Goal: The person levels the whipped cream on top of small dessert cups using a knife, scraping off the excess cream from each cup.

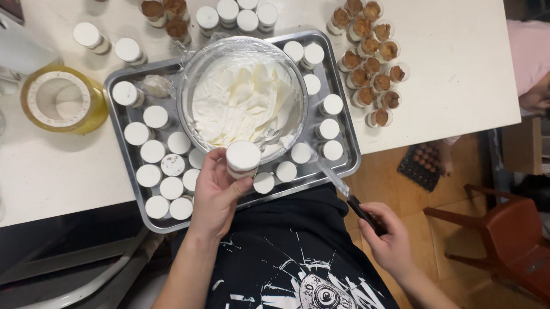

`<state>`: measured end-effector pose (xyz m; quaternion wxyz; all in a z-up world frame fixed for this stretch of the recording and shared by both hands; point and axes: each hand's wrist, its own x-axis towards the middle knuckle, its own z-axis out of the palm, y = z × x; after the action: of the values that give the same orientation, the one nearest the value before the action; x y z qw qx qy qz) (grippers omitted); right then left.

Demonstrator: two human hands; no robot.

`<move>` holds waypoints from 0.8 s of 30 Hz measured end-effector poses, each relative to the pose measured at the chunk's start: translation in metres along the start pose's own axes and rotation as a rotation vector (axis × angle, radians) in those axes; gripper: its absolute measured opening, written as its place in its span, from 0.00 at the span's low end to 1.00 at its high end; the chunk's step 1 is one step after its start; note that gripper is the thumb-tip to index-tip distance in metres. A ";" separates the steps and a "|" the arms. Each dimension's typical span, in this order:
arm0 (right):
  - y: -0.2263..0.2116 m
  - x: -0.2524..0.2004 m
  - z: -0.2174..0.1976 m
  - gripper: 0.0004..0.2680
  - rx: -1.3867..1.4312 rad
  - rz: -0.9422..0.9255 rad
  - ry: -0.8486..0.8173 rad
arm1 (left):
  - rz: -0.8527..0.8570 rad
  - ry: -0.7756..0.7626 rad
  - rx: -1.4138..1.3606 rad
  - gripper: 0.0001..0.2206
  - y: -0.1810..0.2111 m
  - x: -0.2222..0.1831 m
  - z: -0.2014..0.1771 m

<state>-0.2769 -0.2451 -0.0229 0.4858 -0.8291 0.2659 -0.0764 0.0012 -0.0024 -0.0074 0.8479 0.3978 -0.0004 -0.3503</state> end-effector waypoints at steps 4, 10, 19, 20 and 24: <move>-0.028 0.001 0.022 0.18 0.654 0.171 -0.046 | 0.061 0.027 0.211 0.30 -0.004 -0.002 0.006; -0.084 0.029 0.044 0.17 0.755 0.168 -0.258 | 0.426 0.016 0.466 0.27 -0.008 -0.010 0.009; -0.113 0.030 0.049 0.18 0.651 0.217 -0.351 | 0.726 0.133 0.731 0.26 -0.014 -0.012 0.015; -0.113 0.030 0.048 0.18 0.649 0.216 -0.350 | 0.723 0.132 0.733 0.26 -0.014 -0.012 0.016; -0.117 0.032 0.049 0.17 0.496 0.107 -0.345 | 0.712 0.149 0.775 0.25 -0.013 -0.013 0.013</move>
<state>-0.1882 -0.1785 0.0467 0.7147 -0.6708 0.1959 0.0288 -0.0197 -0.0096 -0.0033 0.7028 0.6812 -0.2046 0.0144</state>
